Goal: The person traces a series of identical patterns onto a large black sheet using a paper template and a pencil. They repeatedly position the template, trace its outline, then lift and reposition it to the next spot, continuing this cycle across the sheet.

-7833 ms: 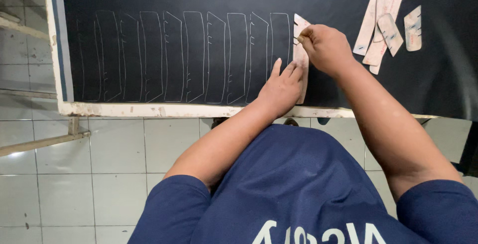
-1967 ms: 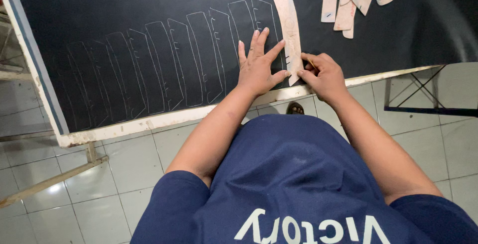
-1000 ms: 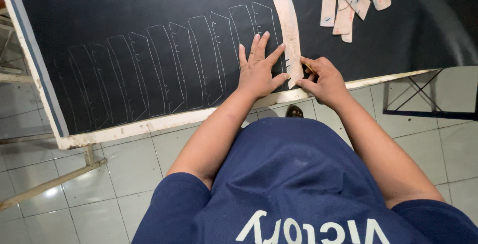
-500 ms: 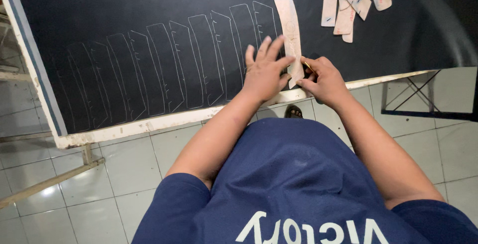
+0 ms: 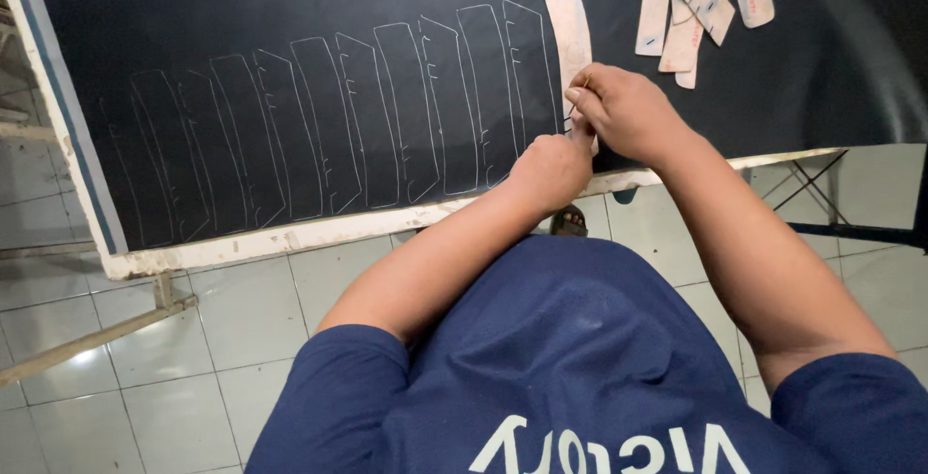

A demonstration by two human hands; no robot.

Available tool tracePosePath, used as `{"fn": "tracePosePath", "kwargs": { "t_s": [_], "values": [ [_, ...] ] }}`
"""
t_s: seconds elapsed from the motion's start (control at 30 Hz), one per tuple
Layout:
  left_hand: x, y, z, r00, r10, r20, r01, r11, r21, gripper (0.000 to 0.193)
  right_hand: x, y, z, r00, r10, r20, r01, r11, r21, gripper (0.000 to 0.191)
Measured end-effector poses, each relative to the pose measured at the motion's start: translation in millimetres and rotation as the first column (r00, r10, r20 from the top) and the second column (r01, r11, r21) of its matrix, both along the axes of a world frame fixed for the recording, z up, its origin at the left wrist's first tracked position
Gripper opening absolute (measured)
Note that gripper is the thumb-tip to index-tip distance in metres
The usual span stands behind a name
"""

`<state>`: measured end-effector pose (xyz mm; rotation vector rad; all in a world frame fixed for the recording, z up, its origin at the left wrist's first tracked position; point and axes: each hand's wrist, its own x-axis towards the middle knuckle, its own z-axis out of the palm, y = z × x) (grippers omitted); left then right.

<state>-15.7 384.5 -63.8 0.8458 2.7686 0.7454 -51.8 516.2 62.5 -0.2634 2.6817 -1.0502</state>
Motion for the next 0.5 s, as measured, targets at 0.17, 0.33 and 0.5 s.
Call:
{"fn": "tracePosePath", "kwargs": {
  "t_s": [0.17,0.33,0.5],
  "values": [
    [0,-7,8,0.999,-0.024,0.041,0.020,0.996,0.085,0.024,0,-8,2,1.000,0.011,0.023,-0.012,0.999,0.034,0.022],
    [-2,-11,36,0.996,-0.034,0.077,0.033,0.999,0.008,0.023,-10,-5,-9,0.988,0.112,-0.106,-0.098,0.986,0.135,0.021],
    [-2,-26,53,0.943,-0.175,-0.283,0.156,0.984,-0.087,0.026,-42,-4,-27,0.920,0.173,-0.353,-0.110,0.975,0.192,0.019]
  ]
}}
